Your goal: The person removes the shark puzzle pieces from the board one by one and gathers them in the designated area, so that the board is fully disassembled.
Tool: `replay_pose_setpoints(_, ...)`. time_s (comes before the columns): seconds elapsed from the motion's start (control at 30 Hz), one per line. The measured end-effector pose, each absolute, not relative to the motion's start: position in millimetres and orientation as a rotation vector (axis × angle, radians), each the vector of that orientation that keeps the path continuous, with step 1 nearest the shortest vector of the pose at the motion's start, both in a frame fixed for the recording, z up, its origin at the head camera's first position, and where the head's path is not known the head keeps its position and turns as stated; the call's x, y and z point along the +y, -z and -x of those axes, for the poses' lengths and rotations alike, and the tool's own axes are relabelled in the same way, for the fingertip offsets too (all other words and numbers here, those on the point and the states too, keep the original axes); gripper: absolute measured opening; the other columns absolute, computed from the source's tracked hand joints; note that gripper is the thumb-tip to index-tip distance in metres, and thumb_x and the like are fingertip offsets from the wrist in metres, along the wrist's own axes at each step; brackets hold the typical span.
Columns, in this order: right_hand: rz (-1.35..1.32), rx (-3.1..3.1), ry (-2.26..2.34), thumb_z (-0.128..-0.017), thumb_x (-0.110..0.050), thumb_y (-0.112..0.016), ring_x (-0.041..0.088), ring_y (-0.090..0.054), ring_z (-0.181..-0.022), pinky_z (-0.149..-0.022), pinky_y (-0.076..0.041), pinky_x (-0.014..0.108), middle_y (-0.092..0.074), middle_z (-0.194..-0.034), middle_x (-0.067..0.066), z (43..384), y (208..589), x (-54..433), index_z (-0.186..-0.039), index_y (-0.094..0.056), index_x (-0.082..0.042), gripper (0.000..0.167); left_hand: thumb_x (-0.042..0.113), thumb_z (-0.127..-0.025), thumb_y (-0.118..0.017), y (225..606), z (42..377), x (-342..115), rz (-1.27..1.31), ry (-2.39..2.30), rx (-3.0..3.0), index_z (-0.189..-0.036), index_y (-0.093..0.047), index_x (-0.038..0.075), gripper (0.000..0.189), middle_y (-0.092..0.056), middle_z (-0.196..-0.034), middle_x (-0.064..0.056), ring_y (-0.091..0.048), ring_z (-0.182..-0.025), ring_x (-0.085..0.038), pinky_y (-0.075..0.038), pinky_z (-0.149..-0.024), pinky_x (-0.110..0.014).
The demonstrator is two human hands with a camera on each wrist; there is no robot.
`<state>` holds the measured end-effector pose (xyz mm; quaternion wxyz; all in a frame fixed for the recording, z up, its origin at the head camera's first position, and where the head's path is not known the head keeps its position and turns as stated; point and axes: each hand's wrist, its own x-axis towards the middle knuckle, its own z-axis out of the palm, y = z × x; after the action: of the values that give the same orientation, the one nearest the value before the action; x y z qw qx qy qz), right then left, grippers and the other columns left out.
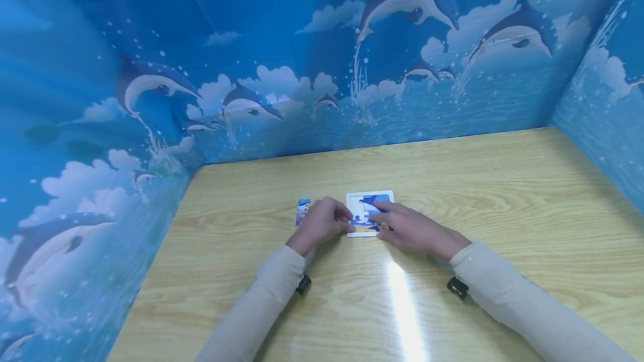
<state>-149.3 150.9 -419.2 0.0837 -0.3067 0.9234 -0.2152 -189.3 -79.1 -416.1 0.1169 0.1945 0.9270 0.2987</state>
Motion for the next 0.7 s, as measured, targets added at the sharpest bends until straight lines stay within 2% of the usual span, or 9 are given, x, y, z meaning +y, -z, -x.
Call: replay_pose_setpoints(0.7, 0.904, 2.748, 0.646, -0.099, -0.017, -0.065, 0.047, -0.036, -0.142, -0.111, -0.035, 0.059, -0.036, -0.155, 0.029, 148.3, 420.1, 152.0, -0.138, -0.058, 0.001, 0.044, 0.013, -0.079, -0.088, 417.8, 187.6, -75.1, -0.577, -0.889, 2.720, -0.093, -0.077, 0.008, 0.019, -0.071, -0.078, 0.003, -0.062, -0.071, -0.006, -0.053, -0.069, -0.022)
